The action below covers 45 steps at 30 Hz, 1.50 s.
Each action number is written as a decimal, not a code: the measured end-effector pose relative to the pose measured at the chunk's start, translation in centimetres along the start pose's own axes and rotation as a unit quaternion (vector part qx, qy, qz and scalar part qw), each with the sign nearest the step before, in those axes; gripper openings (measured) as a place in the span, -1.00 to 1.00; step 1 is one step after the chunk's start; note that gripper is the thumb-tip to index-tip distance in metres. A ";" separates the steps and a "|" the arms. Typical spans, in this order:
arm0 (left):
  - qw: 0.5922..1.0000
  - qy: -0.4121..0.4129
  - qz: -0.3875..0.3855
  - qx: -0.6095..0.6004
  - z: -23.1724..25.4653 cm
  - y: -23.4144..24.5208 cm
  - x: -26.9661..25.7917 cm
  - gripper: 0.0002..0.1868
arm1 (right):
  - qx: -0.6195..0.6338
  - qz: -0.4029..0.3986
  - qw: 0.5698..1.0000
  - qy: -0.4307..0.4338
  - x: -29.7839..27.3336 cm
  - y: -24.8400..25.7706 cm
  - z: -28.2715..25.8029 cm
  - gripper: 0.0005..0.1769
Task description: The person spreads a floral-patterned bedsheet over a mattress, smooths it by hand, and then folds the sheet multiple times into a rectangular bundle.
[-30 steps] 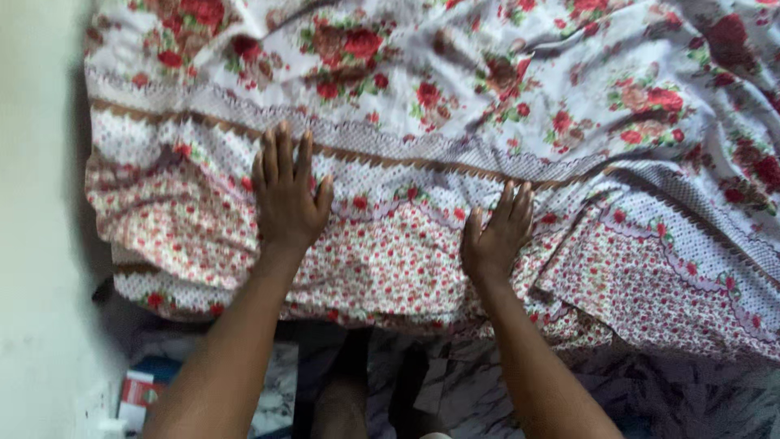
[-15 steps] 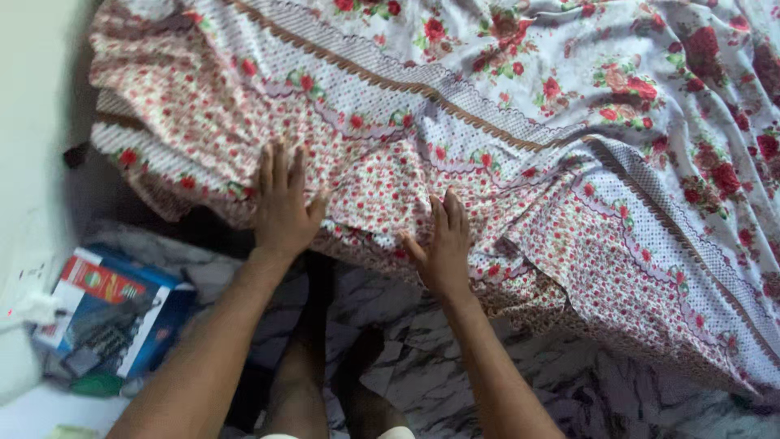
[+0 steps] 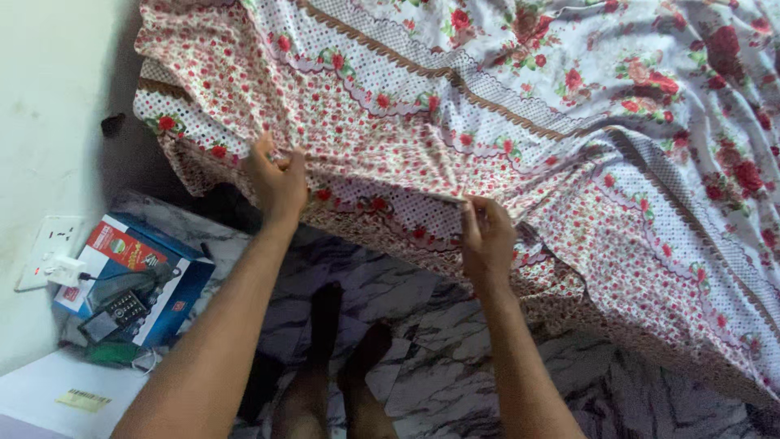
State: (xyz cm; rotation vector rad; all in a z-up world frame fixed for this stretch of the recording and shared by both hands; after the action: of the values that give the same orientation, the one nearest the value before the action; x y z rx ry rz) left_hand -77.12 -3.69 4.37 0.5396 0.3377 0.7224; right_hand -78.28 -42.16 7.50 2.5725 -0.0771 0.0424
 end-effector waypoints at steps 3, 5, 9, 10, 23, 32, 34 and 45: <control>0.984 0.164 0.013 -0.061 -2.3 0.9 2.7 -0.14 | -0.037 0.008 0.999 0.031 -0.6 1.2 -2.3 -0.78; 0.976 0.197 0.001 -0.088 -2.9 0.8 5.0 -0.13 | -0.013 0.014 1.000 0.013 -0.8 2.0 -3.2 -0.73; 0.930 0.267 -0.112 -0.226 -4.0 -0.8 9.5 -0.26 | 0.030 0.028 0.994 0.099 -1.7 3.1 -5.8 -0.74; 0.930 0.268 -0.109 -0.227 -4.1 -0.3 10.7 -0.26 | 0.044 0.014 0.996 0.082 -1.9 3.0 -5.9 -0.72; 0.825 0.198 -0.300 -0.437 1.5 10.3 20.4 -0.44 | -0.160 -0.169 0.970 0.076 -3.5 1.7 -10.1 -0.51; 0.819 0.041 -0.154 -0.552 -2.4 22.7 11.1 -0.31 | -0.004 -0.240 0.965 -0.110 -8.1 0.0 -8.9 -0.49; 0.839 0.127 -0.091 -0.522 -6.8 21.5 10.4 -0.35 | -0.074 -0.249 0.965 -0.033 -8.4 -0.2 -9.0 -0.55; 0.777 0.205 -0.243 -0.542 -11.7 16.2 15.7 -0.41 | -0.118 -0.246 0.959 -0.071 -10.0 -1.9 -6.7 -0.57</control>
State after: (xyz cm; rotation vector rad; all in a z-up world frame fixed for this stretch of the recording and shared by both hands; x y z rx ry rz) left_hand -80.18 21.48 2.46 -0.8122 0.3808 0.4076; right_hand -88.24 -36.49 11.67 2.2837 0.4768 -0.3198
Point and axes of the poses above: each hand's wrist, its own x-axis towards the middle knuckle, its own y-axis out of the back of the hand, z = x × y, the point moved 6 cm from there along x, towards the middle knuckle, and after that the axes turned 8 degrees about y, right-handed, at the moved point
